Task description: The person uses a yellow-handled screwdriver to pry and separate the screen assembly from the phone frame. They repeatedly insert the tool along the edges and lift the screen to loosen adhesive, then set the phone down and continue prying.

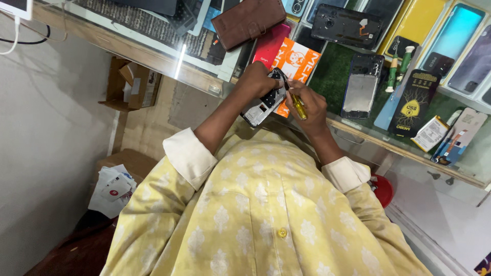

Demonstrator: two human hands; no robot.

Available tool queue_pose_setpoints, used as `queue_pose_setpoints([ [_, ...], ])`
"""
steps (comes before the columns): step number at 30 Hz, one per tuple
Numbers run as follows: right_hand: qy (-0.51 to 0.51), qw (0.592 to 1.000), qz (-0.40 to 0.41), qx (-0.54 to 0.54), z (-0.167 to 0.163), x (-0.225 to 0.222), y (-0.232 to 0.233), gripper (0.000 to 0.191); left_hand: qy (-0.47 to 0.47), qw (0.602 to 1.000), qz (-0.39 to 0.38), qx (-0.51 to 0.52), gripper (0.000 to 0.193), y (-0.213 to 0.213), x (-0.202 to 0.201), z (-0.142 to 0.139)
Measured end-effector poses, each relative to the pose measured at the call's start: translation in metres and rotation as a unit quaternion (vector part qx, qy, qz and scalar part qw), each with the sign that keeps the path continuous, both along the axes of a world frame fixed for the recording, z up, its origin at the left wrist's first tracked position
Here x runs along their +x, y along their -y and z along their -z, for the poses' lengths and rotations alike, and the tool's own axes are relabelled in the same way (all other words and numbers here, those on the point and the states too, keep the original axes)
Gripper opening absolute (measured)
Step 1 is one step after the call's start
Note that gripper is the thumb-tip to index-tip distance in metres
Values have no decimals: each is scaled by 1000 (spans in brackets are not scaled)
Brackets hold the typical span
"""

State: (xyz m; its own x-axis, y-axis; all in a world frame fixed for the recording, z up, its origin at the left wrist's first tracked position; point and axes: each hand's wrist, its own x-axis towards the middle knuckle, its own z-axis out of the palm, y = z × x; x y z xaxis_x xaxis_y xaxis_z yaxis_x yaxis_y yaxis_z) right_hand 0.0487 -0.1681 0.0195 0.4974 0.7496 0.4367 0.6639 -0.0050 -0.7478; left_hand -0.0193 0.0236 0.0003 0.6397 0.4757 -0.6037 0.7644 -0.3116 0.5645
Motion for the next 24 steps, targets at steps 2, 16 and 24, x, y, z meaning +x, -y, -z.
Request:
queue_pose_setpoints([
  [2,0,1000,1,3,1,1,1,18,-9,1000,5,1,51,0,2,1],
  [16,-16,1000,4,9,0,6,1,18,-22,1000,-1,-10,52,-1,6,-2],
  [24,-22,1000,22,-1,-2,4,0,17,-8,1000,9,7,55,3,7,-4],
])
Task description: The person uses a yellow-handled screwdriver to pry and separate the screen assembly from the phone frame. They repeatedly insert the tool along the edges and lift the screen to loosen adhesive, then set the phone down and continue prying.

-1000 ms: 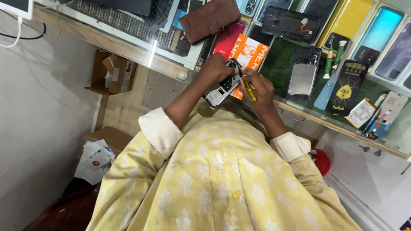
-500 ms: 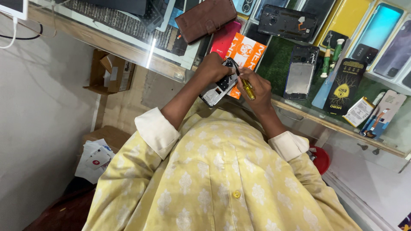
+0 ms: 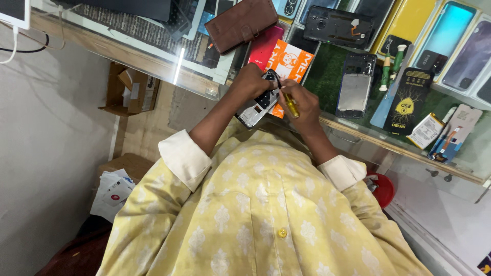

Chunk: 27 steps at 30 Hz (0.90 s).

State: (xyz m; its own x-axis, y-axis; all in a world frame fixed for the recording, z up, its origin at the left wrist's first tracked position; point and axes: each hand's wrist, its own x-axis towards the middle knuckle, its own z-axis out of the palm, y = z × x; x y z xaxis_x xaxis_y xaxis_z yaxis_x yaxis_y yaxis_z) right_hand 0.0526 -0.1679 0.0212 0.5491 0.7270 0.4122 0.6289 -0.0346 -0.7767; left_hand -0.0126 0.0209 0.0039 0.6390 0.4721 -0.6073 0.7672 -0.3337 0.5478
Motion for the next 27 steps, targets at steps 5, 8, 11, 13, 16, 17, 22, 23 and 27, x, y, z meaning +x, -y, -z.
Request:
queue_pose_setpoints([
  [5,-7,1000,-14,13,2,3,1,17,7,1000,-3,9,52,2,-1,-1],
  [8,-29,999,-9,15,6,5,0,17,24,1000,3,18,53,2,-2,-3],
  [11,-40,999,-10,3,8,5,2,16,-3,1000,6,2,55,4,-2,-5],
  [13,-34,999,-15,6,9,5,2,16,-11,1000,5,6,55,4,-2,-6],
  [16,-18,999,-18,19,8,5,0,16,8,1000,4,24,54,4,-3,-9],
  [17,-21,999,-18,22,8,5,0,17,6,1000,6,24,55,4,-3,-9],
  [22,-27,999,-12,18,4,4,0,18,19,1000,10,8,52,5,-5,-12],
  [23,-22,999,-11,21,4,4,0,18,38,999,14,19,52,5,-5,-12],
  [27,-42,999,-8,20,4,4,-1,18,24,1000,9,2,51,6,-4,-11],
])
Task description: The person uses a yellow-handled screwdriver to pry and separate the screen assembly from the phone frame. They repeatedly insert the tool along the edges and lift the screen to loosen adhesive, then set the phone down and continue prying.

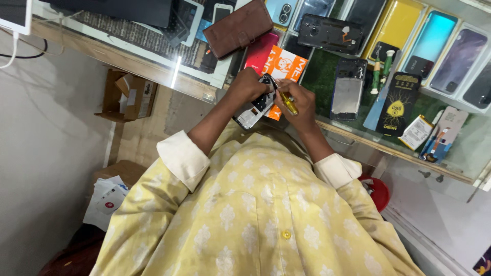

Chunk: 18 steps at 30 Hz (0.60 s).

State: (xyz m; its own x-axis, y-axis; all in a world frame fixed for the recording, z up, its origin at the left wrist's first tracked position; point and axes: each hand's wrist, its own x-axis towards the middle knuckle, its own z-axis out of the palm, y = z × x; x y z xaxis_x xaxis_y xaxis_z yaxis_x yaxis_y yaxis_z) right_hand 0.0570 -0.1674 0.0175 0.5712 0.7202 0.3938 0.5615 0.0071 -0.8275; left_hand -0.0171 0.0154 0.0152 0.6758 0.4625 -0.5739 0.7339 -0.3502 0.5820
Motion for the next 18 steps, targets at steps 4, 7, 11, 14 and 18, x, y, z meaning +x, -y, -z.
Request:
queue_pose_setpoints([
  [4,13,1000,-2,7,0,0,-2,18,7,1000,5,22,52,0,1,0],
  [7,16,1000,-3,12,-1,1,-1,18,22,1000,3,18,52,1,2,0],
  [11,1,1000,-10,-8,-4,1,0,19,-14,1000,-2,8,54,3,2,-2],
  [14,0,1000,-11,-4,-5,3,-3,19,15,1000,-6,25,52,1,1,-2],
  [18,35,999,-9,-14,-6,3,-3,19,-2,1000,2,-8,49,1,0,0],
])
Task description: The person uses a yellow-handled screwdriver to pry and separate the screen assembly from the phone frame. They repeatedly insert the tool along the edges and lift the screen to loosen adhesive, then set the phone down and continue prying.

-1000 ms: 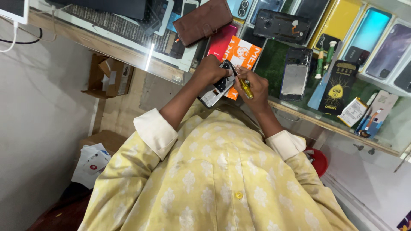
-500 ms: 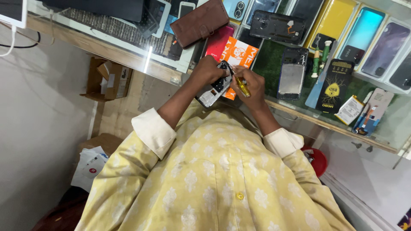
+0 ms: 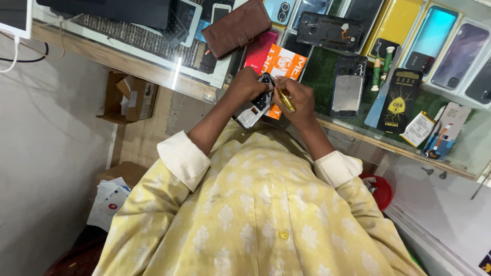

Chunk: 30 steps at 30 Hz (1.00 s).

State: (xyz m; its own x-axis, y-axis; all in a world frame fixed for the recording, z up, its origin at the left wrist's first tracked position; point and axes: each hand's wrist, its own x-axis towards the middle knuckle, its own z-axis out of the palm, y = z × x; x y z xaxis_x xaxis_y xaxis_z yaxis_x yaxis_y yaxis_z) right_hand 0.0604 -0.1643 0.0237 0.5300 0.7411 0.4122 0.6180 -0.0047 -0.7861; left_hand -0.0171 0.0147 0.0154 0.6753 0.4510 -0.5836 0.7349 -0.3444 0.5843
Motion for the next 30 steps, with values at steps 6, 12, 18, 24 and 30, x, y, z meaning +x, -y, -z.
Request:
queue_pose_setpoints([
  [6,-13,1000,-12,9,-1,2,-1,20,8,999,-30,-7,46,-1,0,1],
  [12,8,1000,-14,4,1,4,0,21,2,999,-32,-16,49,-2,0,3],
  [18,9,1000,-22,4,-2,4,-6,19,4,999,-6,32,54,-5,0,4],
  [24,7,1000,-17,-9,-2,4,-10,20,31,999,-11,-19,50,-7,-4,4],
  [30,-3,1000,-1,27,8,4,-16,17,74,997,-10,30,55,-10,-8,9],
])
